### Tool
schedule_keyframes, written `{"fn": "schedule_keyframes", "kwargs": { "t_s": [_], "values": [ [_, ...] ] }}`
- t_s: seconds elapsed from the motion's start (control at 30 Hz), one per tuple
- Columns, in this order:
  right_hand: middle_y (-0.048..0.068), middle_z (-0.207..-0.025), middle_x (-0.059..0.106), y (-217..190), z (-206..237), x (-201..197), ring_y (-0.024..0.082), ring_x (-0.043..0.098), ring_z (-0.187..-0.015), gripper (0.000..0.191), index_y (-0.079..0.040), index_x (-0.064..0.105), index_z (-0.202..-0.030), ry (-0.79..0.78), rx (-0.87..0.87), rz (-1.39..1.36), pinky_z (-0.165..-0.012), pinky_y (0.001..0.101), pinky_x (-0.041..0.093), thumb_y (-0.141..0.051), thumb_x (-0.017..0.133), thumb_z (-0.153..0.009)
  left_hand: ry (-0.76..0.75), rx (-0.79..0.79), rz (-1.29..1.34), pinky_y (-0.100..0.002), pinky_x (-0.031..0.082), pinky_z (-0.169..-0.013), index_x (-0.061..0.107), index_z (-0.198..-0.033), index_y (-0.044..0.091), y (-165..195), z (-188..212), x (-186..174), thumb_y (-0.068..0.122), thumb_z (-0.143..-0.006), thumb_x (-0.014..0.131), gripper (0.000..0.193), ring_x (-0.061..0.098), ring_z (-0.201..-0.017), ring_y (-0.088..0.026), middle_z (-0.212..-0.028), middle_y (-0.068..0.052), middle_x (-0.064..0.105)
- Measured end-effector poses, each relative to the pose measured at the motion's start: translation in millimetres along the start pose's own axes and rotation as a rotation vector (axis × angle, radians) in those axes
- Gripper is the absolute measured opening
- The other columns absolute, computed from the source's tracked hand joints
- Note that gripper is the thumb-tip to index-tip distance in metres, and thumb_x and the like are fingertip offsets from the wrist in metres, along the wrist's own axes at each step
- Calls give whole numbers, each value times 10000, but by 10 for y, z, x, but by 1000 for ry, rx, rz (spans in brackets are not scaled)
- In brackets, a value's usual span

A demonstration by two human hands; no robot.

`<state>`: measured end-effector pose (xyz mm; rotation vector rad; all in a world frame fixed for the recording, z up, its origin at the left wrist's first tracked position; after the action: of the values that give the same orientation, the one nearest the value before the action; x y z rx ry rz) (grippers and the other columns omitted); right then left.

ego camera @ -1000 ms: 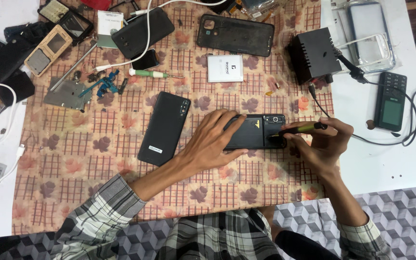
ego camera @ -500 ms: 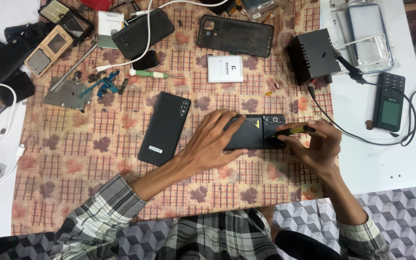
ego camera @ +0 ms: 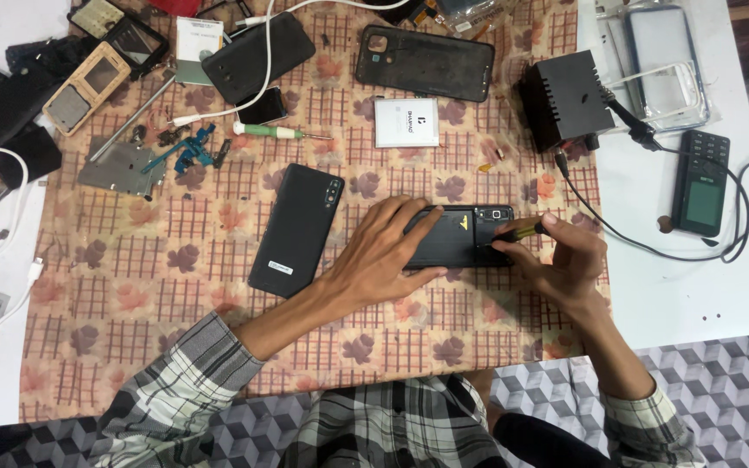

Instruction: The person uses a screwdriver to remove screws from the back of a smartphone, then flips the device and continues unscrewing the camera module area. The person repeats this process on a second phone, removing screws from both the back and the camera module area.

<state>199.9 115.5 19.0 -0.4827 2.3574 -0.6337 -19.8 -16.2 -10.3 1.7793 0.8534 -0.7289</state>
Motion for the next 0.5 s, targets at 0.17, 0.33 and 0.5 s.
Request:
{"fn": "schedule_keyframes", "kwargs": {
  "t_s": [0.17, 0.33, 0.5],
  "values": [
    [173, -1108, 656, 49, 43, 59, 268, 742, -989, 897, -152, 325, -1437, 25, -38, 64, -798, 350, 651, 60, 892, -775, 1, 0, -6, -575, 375, -1148, 539, -1406, -57, 5, -5, -10, 458, -820, 808, 825, 454, -1337, -404, -1410, -249, 503],
    [183, -1111, 676, 7, -10, 98, 257, 727, -1062, 855, -171, 309, -1472, -56, -25, -56, -841, 364, 631, 103, 799, -827, -15, -10, -1, -568, 380, -1147, 547, -1401, -64, 5, -16, -9, 449, -811, 807, 823, 461, -1332, -401, -1410, -251, 508],
    [245, -1140, 695, -15, -43, 78, 350, 743, -1082, 833, -168, 316, -1489, -100, 2, -137, -900, 441, 668, 163, 718, -839, -1, 1, -8, -579, 366, -1151, 547, -1394, -62, 0, -20, 8, 457, -809, 810, 826, 455, -1339, -406, -1410, -255, 506]
  ]
}}
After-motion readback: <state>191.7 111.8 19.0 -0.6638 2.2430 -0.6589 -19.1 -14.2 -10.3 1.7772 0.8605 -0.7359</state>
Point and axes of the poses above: each hand's wrist, its own z-axis away from the middle knuckle, its own x-axis out of the palm, y = z × x, the point moved 3 cm from there along -z, towards the middle knuckle
